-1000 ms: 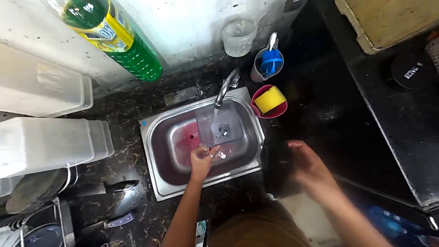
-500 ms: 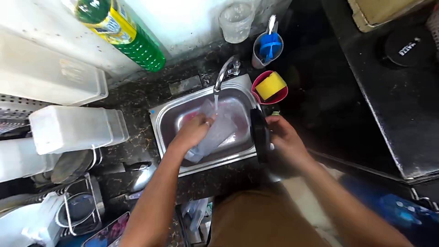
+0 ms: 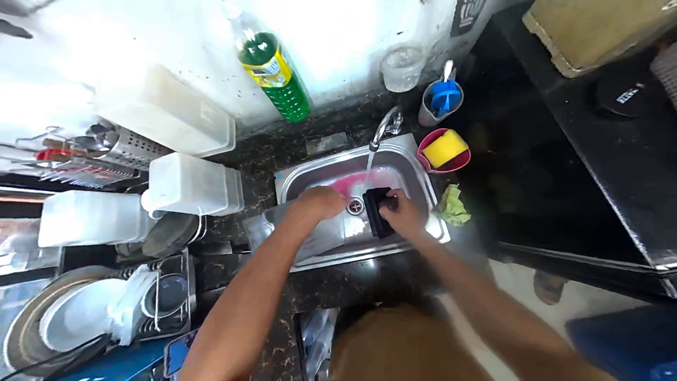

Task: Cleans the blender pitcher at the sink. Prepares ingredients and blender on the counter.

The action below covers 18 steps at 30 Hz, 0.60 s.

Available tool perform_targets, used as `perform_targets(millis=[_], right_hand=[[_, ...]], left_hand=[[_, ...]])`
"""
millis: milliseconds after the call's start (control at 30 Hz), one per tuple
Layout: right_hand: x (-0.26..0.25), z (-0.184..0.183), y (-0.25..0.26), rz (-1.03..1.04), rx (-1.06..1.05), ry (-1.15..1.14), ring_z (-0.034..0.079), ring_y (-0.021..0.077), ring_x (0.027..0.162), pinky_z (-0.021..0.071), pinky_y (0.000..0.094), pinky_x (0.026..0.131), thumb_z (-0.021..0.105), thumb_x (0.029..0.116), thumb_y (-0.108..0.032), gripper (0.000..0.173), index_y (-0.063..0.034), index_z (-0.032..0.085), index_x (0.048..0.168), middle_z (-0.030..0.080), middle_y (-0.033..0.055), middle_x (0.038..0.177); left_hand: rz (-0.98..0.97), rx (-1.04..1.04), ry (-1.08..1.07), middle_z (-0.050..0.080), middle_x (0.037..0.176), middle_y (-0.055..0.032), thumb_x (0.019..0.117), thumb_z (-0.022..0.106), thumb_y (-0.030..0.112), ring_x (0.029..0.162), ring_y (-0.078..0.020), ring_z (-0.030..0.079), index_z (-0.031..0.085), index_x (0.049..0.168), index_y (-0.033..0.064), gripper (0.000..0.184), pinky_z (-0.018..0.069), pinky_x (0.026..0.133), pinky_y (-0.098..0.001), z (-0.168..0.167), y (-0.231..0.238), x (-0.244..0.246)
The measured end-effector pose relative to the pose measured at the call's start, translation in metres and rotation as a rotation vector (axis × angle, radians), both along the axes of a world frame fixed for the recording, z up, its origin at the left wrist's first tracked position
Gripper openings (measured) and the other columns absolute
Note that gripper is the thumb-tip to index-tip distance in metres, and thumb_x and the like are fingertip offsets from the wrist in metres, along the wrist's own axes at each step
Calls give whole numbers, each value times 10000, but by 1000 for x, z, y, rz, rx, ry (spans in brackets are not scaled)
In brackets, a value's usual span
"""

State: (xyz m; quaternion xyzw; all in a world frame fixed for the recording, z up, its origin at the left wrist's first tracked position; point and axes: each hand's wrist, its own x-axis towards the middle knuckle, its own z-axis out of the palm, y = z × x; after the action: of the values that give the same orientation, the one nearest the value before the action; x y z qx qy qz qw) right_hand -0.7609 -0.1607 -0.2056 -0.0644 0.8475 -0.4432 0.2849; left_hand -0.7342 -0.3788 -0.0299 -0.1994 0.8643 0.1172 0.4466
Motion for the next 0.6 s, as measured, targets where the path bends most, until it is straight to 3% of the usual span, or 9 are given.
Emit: perform_targets(millis=[100, 200, 233, 333, 500, 567, 600], right_hand=[[17, 64, -7, 53, -181, 273, 681, 239, 1043, 563, 484, 936, 779, 830, -334, 495, -63, 673, 1230, 704, 124, 1136], [26, 115, -32, 231, -304, 585, 627, 213, 1198, 526, 476, 1027, 790, 831, -365, 443, -149, 747, 1215, 694, 56, 1242], [30, 125, -42, 306, -314, 656, 613, 205, 1208, 526, 459, 1023, 787, 839, -371, 433, -173, 751, 1222, 686, 41, 1254], [43, 138, -65, 425, -280, 776, 606, 171, 1201, 516, 430, 1030, 769, 849, -400, 413, -232, 759, 1226, 690, -1, 1243], [67, 132, -73, 467, -281, 850, 578, 195, 1245, 465, 451, 1080, 779, 850, -449, 443, -277, 743, 1257, 675, 26, 1272], [71, 130, -66, 461, -319, 800, 510, 249, 1340, 407, 500, 1146, 761, 883, -508, 459, -271, 735, 1275, 620, 77, 1375], [72, 127, -60, 409, -344, 784, 510, 248, 1337, 395, 509, 1154, 739, 909, -501, 429, -249, 744, 1257, 629, 72, 1363]], left_hand=[[255, 194, 268, 711, 936, -180, 982, 401, 733, 876, -339, 694, 715, 1084, 27, 780, 544, 835, -602, 18, -43, 72], [546, 357, 426, 691, 858, -118, 998, 273, 747, 837, -257, 674, 709, 973, 18, 850, 553, 824, -521, 6, -60, 132], [614, 401, 505, 658, 784, -75, 1014, 234, 726, 770, -212, 642, 689, 879, 42, 832, 541, 767, -469, -5, -58, 145], [745, 543, 734, 592, 648, 9, 1036, 201, 679, 649, -136, 593, 616, 712, 118, 770, 525, 678, -378, -31, -51, 166], [777, 616, 915, 574, 602, 60, 1017, 293, 658, 591, -92, 561, 591, 639, 172, 684, 489, 601, -317, -45, -40, 191], [814, 628, 963, 581, 593, 62, 997, 332, 677, 587, -92, 566, 592, 615, 183, 677, 488, 605, -317, -53, -34, 199], [857, 641, 986, 575, 584, 63, 998, 352, 667, 583, -90, 567, 588, 608, 187, 662, 491, 605, -307, -56, -32, 203]])
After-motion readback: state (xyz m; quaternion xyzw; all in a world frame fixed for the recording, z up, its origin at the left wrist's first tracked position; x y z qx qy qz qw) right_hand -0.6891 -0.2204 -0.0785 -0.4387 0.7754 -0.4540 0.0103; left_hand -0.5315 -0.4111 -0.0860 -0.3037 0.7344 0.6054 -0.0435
